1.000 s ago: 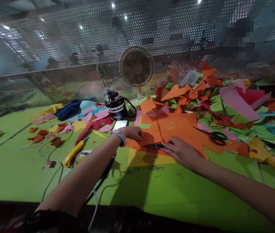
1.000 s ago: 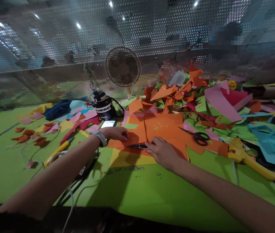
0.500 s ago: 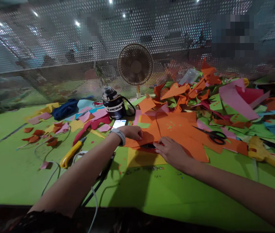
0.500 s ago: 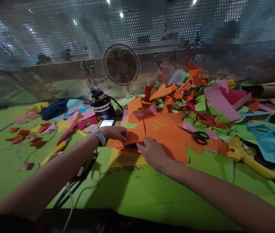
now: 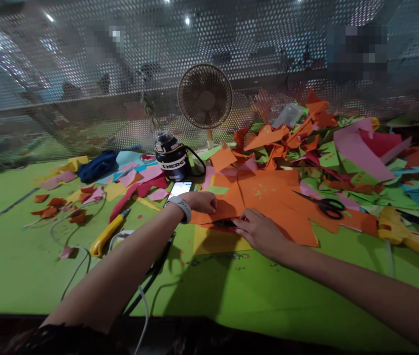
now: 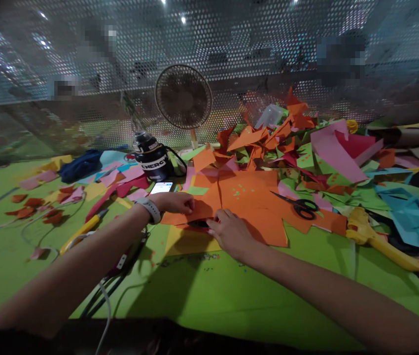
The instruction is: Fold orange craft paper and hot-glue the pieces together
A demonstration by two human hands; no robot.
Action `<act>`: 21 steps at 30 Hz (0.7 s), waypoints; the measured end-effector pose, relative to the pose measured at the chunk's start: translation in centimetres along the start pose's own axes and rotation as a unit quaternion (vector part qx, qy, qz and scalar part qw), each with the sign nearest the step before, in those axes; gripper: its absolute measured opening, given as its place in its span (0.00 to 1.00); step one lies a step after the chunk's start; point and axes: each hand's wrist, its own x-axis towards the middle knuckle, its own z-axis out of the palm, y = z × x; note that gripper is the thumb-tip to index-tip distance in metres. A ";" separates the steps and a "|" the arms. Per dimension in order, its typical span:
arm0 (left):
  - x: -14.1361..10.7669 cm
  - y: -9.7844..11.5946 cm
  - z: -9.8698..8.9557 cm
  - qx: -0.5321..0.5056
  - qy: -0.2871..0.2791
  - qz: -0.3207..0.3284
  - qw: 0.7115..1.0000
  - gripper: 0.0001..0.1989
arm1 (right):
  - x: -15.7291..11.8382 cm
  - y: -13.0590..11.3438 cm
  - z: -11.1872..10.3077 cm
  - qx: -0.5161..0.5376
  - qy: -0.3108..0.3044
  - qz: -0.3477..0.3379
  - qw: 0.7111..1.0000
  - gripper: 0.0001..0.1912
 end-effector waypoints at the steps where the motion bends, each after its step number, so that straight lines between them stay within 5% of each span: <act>1: 0.0 0.0 0.0 0.002 0.000 0.000 1.000 0.13 | -0.1 0.0 0.0 0.005 -0.003 -0.001 1.000 0.13; 13: 0.0 0.0 0.0 0.022 -0.005 -0.004 1.000 0.11 | 0.9 -1.3 0.0 0.003 -0.038 0.009 0.999 0.12; 21: -0.8 0.8 0.1 0.038 0.036 0.010 0.999 0.09 | -0.7 -1.7 -0.6 0.066 -0.066 -0.093 0.991 0.11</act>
